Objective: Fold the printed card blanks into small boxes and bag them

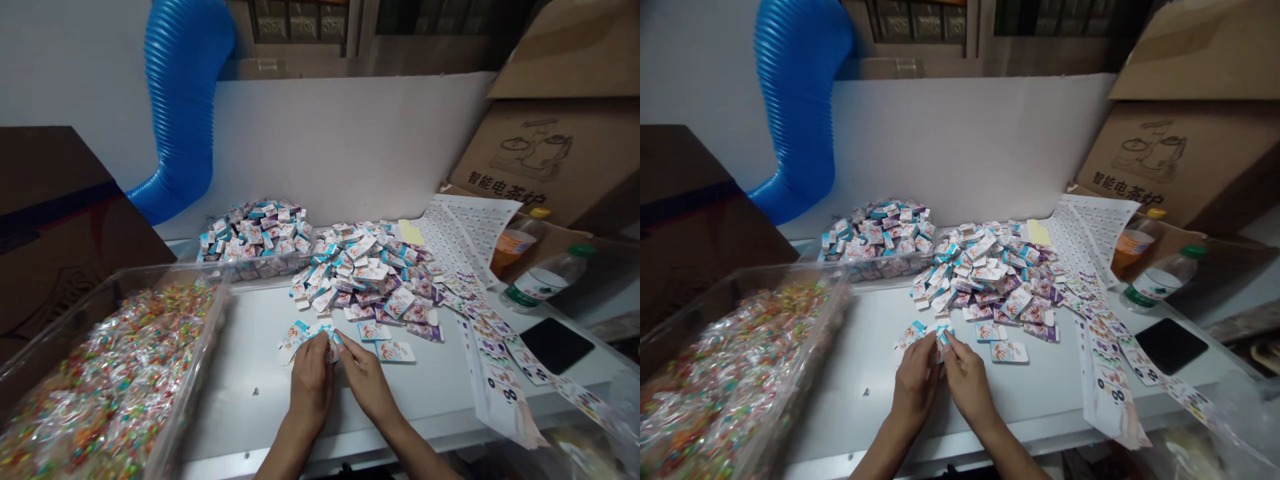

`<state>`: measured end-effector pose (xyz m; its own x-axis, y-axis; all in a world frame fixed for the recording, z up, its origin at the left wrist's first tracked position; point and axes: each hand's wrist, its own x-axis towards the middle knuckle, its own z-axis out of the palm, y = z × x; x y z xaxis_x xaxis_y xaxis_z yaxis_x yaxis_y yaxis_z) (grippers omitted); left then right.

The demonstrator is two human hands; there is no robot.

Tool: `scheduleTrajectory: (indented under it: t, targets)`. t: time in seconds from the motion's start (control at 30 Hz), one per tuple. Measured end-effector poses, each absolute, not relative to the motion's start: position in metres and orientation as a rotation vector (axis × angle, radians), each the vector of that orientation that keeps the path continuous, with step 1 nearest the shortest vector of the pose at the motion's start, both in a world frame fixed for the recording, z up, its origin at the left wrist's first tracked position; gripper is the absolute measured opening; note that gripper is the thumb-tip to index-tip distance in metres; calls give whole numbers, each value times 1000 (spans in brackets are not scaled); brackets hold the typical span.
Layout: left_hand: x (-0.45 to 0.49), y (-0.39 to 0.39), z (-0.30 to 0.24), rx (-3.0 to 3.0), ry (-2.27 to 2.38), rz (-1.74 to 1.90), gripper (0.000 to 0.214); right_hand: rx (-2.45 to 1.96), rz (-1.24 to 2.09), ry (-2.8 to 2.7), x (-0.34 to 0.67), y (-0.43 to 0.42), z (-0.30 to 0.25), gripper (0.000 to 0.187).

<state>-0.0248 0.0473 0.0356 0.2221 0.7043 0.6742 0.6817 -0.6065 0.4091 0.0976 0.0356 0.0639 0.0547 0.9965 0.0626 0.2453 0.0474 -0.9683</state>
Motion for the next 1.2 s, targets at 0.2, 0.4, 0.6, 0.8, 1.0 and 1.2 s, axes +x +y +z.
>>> scheduleTrajectory:
  t: [0.2, 0.4, 0.6, 0.8, 1.0, 1.2]
  targets:
    - [-27, 47, 30, 2546, 1361, 1455, 51, -1513, 594, -1718, 95, 34, 68, 41]
    - [-33, 47, 31, 2486, 1256, 1459, 54, -1500, 185, -2057, 96, 26, 67, 44]
    - [-39, 43, 34, 2330, 1183, 1389, 49, -1528, 110, -2158, 99, 30, 68, 44]
    - [-41, 42, 35, 2029, 1267, 1294, 38, -1503, 112, -2226, 102, 28, 73, 41]
    - [-38, 42, 32, 2178, 1240, 1261, 36, -1536, 283, -2230, 105, 36, 70, 38]
    - [-60, 74, 32, 2049, 1631, 1170, 43, -1461, 904, -1488, 148, 119, 118, 49]
